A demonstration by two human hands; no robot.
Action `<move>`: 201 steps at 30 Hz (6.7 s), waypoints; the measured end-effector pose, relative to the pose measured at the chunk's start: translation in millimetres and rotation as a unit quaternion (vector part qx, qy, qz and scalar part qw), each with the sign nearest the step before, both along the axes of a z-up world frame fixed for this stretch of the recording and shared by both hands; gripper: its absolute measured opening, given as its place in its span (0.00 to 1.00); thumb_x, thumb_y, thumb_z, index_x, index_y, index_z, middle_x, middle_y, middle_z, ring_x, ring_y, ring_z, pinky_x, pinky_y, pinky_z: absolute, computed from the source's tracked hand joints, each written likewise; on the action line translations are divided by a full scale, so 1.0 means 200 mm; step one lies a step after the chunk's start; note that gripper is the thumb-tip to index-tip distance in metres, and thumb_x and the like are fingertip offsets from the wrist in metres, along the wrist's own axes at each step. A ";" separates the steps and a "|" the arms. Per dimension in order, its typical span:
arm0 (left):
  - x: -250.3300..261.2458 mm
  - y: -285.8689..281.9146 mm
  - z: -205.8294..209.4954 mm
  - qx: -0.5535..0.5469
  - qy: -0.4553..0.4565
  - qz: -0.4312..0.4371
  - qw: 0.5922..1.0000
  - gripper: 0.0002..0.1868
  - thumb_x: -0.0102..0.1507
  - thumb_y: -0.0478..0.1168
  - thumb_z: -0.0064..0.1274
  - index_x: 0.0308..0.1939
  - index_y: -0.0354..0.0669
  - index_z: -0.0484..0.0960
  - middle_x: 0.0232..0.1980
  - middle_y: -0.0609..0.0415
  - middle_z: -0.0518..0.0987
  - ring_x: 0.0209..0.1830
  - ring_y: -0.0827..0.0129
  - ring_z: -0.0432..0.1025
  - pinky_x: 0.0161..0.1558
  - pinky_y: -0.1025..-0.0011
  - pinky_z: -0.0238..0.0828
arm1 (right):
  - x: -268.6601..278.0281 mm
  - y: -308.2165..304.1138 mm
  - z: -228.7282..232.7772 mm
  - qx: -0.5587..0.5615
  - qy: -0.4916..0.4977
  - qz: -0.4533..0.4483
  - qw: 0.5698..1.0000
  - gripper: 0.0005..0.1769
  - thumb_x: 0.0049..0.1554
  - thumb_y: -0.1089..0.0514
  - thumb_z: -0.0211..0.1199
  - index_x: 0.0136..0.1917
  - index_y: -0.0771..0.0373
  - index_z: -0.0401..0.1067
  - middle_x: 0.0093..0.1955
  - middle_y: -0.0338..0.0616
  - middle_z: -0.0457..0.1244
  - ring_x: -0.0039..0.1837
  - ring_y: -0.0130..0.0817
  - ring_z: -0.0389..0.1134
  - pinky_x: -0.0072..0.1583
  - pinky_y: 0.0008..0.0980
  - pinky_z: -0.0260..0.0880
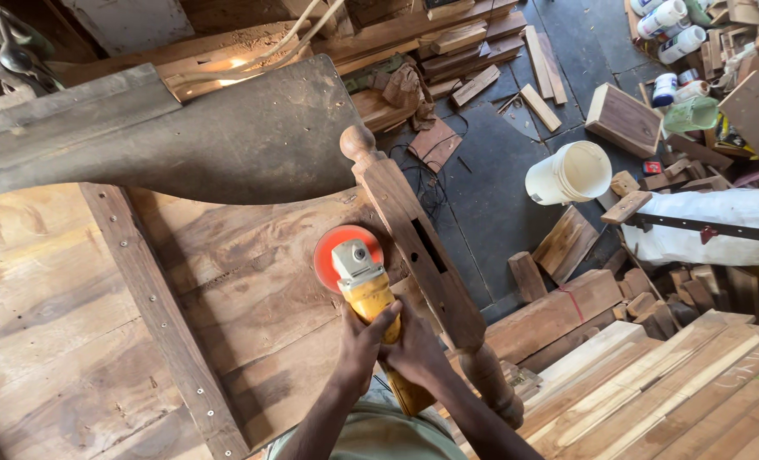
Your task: The person uses an angle grinder with a sanding disc to smooth the surface of a wooden headboard. They move the tool across the flat panels and along the curved edges of the headboard, working in a cluttered workshop environment.
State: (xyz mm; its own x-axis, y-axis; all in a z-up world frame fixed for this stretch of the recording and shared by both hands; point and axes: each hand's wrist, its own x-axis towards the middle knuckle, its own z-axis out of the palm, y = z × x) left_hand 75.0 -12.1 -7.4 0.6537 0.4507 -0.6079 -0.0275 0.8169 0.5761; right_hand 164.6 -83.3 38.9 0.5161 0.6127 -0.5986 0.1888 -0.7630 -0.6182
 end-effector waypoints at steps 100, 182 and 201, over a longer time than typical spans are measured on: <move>-0.16 0.04 0.09 -0.013 0.083 0.001 0.996 0.32 0.58 0.42 0.62 0.59 0.36 0.61 0.48 0.38 0.79 0.46 0.54 0.81 0.45 0.59 0.83 | -0.13 0.05 0.08 -0.064 0.081 0.022 0.994 0.36 0.49 0.58 0.72 0.67 0.63 0.62 0.56 0.54 0.71 0.60 0.45 0.74 0.61 0.40 0.76; 1.75 -0.61 0.21 0.001 0.161 0.596 0.787 0.35 0.57 0.48 0.64 0.58 0.37 0.61 0.53 0.43 0.77 0.50 0.62 0.77 0.49 0.64 0.78 | 1.86 0.12 -0.15 0.045 0.025 0.596 0.802 0.29 0.45 0.60 0.67 0.61 0.64 0.66 0.48 0.57 0.72 0.51 0.48 0.78 0.53 0.41 0.78; 1.89 -0.72 0.14 0.041 0.175 0.799 0.574 0.32 0.59 0.43 0.65 0.64 0.35 0.72 0.52 0.49 0.80 0.50 0.66 0.77 0.50 0.66 0.77 | 1.67 0.23 0.12 -0.051 0.104 0.805 0.582 0.40 0.44 0.53 0.69 0.66 0.60 0.54 0.47 0.62 0.71 0.50 0.53 0.76 0.54 0.43 0.79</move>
State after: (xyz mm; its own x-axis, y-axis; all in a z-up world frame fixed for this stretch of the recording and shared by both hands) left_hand 453.4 -156.6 21.2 -0.7894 0.3421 -0.5097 -0.5749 -0.1207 0.8093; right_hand 498.3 -37.2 62.8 -0.7673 0.1589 -0.6213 0.6394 0.2640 -0.7221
